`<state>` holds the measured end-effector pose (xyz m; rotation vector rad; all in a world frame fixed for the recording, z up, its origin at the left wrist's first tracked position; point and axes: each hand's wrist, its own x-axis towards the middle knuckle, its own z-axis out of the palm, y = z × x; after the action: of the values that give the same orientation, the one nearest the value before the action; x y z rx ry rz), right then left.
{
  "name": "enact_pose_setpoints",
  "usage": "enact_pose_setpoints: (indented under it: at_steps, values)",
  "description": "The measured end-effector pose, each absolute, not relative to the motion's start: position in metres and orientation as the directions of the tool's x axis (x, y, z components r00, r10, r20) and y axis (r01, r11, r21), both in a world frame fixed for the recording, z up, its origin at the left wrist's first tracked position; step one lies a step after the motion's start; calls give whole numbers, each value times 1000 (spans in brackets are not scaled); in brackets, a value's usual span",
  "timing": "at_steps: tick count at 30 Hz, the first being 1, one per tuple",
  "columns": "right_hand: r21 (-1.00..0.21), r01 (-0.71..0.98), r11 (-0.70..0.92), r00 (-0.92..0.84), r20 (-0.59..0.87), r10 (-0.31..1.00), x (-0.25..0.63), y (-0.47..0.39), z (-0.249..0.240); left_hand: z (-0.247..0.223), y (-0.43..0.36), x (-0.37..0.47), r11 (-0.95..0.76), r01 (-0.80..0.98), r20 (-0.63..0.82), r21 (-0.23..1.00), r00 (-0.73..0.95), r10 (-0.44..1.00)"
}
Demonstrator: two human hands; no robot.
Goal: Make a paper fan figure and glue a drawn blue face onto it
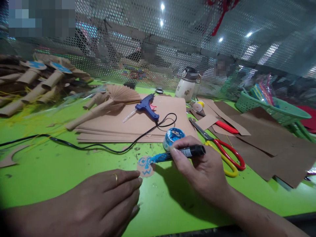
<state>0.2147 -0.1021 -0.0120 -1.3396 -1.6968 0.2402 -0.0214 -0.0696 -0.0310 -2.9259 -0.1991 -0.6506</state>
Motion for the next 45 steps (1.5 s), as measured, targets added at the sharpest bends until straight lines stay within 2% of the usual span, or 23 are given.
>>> enact_pose_setpoints:
  at_steps: [4, 8, 12, 15, 17, 19, 22, 24, 27, 30, 32, 34, 36, 38, 40, 41, 45]
  values:
    - [-671, 634, 386, 35, 523, 852, 214, -103, -14, -30, -70, -23, -982, 148, 421, -118, 903, 85]
    - [-763, 514, 392, 170, 538, 825, 213, -104, -14, -26, -69, -23, -986, 121, 408, -110, 910, 66]
    - [-804, 354, 477, 431, 593, 680, 216, -101, -2, -21, -69, -24, -991, 105, 381, -77, 922, 68]
    - [-794, 417, 443, 543, 608, 579, 223, -94, 5, -19, -68, -26, -996, 71, 362, -51, 931, 48]
    - [-782, 529, 330, 492, 599, 631, 229, -87, 5, -19, -68, -26, -997, 65, 357, -36, 933, 48]
    - [-747, 630, 214, 391, 542, 744, 233, -80, 0, -20, -69, -26, -997, 75, 359, -23, 931, 61]
    - [-704, 698, 133, 272, 432, 860, 238, -72, -8, -24, -69, -25, -996, 88, 385, -9, 920, 78]
    - [-692, 717, 91, 244, 371, 896, 242, -70, -8, -27, -69, -24, -996, 85, 400, -3, 913, 77]
    - [-671, 741, 9, 291, 334, 897, 251, -69, -1, -30, -68, -23, -997, 71, 391, 0, 918, 66]
    - [-719, 695, -15, 414, 383, 825, 262, -69, 11, -33, -66, -24, -998, 66, 385, -7, 921, 59]
    - [-765, 640, 68, 512, 491, 705, 265, -73, 18, -34, -65, -24, -998, 65, 392, -12, 918, 55]
    - [-738, 643, 205, 540, 627, 562, 260, -82, 23, -35, -64, -24, -998, 54, 402, -17, 915, 43]
    - [-635, 707, 311, 423, 733, 533, 246, -96, 24, -35, -63, -24, -999, 39, 408, -22, 913, 27]
    - [-516, 767, 382, 151, 723, 674, 226, -110, 20, -35, -63, -23, -999, 32, 401, -30, 916, 18]
    - [-424, 773, 473, -179, 569, 803, 208, -119, 12, -36, -62, -22, -998, 31, 384, -50, 923, 10]
    - [-396, 776, 492, -280, 483, 830, 201, -121, 8, -36, -62, -22, -997, 31, 374, -64, 927, 5]
    - [-303, 852, 428, -360, 255, 897, 191, -111, -3, -39, -60, -22, -994, 32, 353, -106, 936, -8]
